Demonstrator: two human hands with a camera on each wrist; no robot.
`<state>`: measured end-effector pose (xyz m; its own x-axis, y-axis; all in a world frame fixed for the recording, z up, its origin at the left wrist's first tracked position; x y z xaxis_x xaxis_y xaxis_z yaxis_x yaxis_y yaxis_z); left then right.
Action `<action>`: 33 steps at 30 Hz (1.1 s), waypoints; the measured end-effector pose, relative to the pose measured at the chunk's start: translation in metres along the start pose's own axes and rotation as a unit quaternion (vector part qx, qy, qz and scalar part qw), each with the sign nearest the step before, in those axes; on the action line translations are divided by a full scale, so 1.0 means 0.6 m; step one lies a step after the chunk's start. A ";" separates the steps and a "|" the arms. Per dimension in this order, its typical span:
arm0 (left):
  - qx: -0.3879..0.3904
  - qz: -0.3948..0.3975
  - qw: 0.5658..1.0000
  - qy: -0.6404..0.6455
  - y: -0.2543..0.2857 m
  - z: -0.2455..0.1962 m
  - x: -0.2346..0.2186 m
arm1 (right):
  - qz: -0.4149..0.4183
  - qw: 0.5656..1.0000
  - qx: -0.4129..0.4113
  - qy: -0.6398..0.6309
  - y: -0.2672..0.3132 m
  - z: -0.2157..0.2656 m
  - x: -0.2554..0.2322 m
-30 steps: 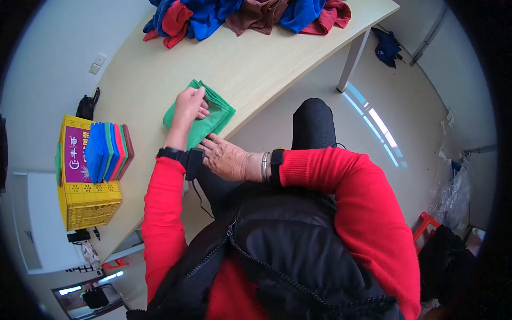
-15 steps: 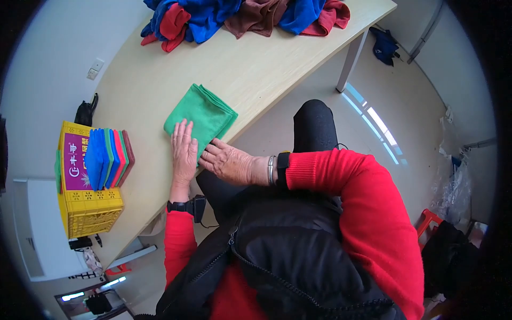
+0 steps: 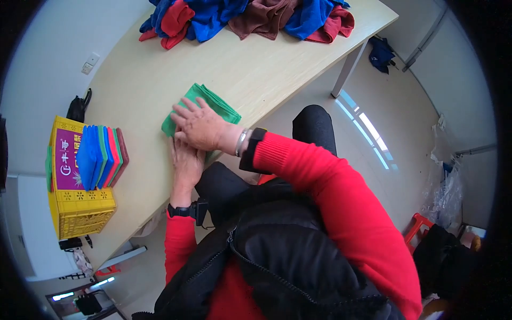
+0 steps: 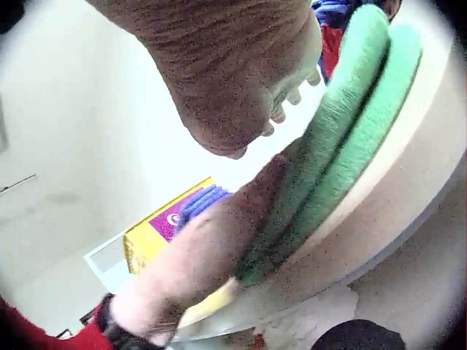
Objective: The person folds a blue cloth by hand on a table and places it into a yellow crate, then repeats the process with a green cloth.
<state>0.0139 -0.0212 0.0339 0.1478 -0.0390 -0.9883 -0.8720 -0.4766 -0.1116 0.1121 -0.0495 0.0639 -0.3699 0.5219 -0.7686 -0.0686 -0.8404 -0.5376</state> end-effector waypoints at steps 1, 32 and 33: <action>0.001 -0.016 1.000 -0.006 -0.001 0.001 0.002 | 0.022 0.999 0.018 0.034 -0.007 -0.019 0.019; -0.212 -0.122 0.957 0.155 0.014 0.132 -0.045 | 0.025 0.985 0.159 -0.055 0.037 -0.128 -0.072; -0.247 -0.107 0.950 0.156 0.026 0.114 -0.053 | 0.045 0.985 0.155 -0.054 0.027 -0.135 -0.062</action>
<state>-0.0361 0.0327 0.0563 0.4945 -0.1166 -0.8613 -0.4926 -0.8540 -0.1672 0.1996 -0.0708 0.0556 -0.4833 0.4386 -0.7577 -0.3045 -0.8956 -0.3242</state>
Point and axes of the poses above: each hand's wrist, its own y-axis away from the middle knuckle, its own x-axis out of the palm, z = x × y, the point moved 7 cm from there along -y, towards the middle knuckle
